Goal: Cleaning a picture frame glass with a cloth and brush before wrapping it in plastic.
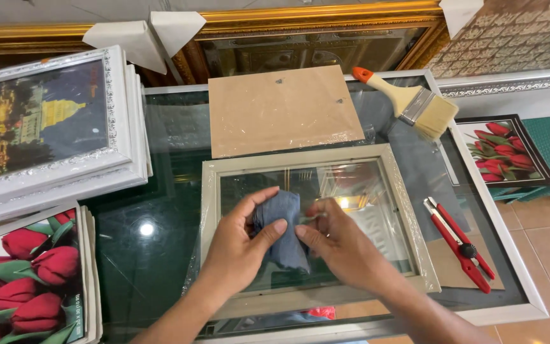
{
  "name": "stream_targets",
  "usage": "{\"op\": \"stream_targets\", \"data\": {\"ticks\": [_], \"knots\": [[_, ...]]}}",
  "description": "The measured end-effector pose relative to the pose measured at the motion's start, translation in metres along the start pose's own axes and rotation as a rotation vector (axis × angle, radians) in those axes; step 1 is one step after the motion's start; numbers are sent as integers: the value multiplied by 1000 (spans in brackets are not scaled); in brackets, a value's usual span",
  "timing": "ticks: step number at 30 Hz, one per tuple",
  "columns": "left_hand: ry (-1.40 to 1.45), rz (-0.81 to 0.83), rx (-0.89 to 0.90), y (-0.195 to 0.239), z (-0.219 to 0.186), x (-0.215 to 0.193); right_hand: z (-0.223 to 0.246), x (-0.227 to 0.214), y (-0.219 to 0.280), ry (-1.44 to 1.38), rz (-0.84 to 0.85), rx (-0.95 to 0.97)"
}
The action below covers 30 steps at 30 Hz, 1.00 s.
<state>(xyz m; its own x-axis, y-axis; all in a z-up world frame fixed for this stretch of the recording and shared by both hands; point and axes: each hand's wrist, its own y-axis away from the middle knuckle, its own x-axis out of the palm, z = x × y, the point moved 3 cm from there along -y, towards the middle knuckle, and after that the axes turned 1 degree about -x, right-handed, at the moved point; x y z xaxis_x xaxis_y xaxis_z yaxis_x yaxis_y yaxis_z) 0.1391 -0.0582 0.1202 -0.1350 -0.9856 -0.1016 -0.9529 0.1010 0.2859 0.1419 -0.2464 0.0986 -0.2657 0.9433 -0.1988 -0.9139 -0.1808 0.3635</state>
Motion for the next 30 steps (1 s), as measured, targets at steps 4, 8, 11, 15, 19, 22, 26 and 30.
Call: {"op": "stream_targets", "data": {"ticks": [4,8,11,15,19,22,26,30], "knots": [[-418,-205,143,-25,-17,-19,25,-70,-13,308,-275,-274],[-834,-232,168,-65,3,-19,7,-143,-46,685,-538,-159],[-1003,-204,141,-71,13,-3,-19,-161,-65,839,-574,-9],[-1060,-197,194,-76,17,8,-63,-176,-103,824,-484,-58],[-1123,-185,292,-92,25,24,-42,-167,-86,760,-511,-32],[-1117,-119,296,-100,19,48,-34,-164,-79,685,-495,-10],[-1097,-67,351,-111,16,84,-35,-166,-79,675,-479,-30],[-1096,-61,433,-118,10,120,-32,-166,-76,659,-470,-62]]}}
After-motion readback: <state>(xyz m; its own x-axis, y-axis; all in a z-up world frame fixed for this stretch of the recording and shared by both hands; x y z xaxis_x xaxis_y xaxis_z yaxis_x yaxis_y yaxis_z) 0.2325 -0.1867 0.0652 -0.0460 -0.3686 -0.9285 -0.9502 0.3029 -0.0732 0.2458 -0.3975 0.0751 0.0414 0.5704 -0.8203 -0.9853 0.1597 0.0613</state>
